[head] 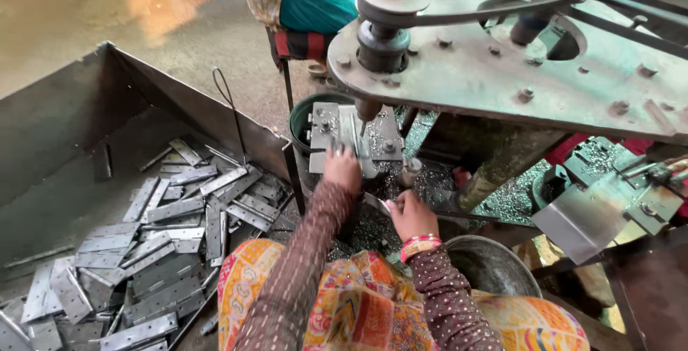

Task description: The person picks up metal plates from a bin, positions them one by one into a jig on a machine, and pulls a lever to drill holes into the plates.

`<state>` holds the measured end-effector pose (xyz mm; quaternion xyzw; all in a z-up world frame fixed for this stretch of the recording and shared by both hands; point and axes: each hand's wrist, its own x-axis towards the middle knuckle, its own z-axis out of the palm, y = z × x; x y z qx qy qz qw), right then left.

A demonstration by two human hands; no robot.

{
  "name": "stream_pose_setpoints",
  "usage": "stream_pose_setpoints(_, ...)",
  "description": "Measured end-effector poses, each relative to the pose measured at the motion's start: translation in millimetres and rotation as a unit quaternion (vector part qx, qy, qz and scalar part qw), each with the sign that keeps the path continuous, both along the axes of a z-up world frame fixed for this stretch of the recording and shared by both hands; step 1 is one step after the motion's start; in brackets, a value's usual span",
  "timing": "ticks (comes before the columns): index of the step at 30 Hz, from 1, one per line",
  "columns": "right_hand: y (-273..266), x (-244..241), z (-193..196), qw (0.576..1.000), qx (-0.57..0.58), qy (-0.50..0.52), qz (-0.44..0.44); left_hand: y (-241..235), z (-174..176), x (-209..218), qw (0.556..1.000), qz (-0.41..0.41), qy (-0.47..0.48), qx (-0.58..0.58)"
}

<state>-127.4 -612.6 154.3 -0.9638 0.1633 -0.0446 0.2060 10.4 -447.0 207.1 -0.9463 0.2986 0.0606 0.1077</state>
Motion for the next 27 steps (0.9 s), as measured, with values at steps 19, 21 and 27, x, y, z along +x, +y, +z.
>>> stream_pose_setpoints(19,7.2,-4.9,12.3,0.975,-0.047,-0.219,0.011,2.9,-28.6,-1.9,0.924,0.007,-0.259,-0.28)
stream_pose_setpoints(21,5.2,-0.4,14.5,0.986,-0.038,-0.164,0.0,6.7,-25.7,3.8,0.973,0.031,-0.146,-0.174)
stream_pose_setpoints(27,10.4,-2.2,15.4,0.995,-0.034,-0.097,-0.012,34.0,-32.5,-24.3,0.947,0.157,-0.156,-0.232)
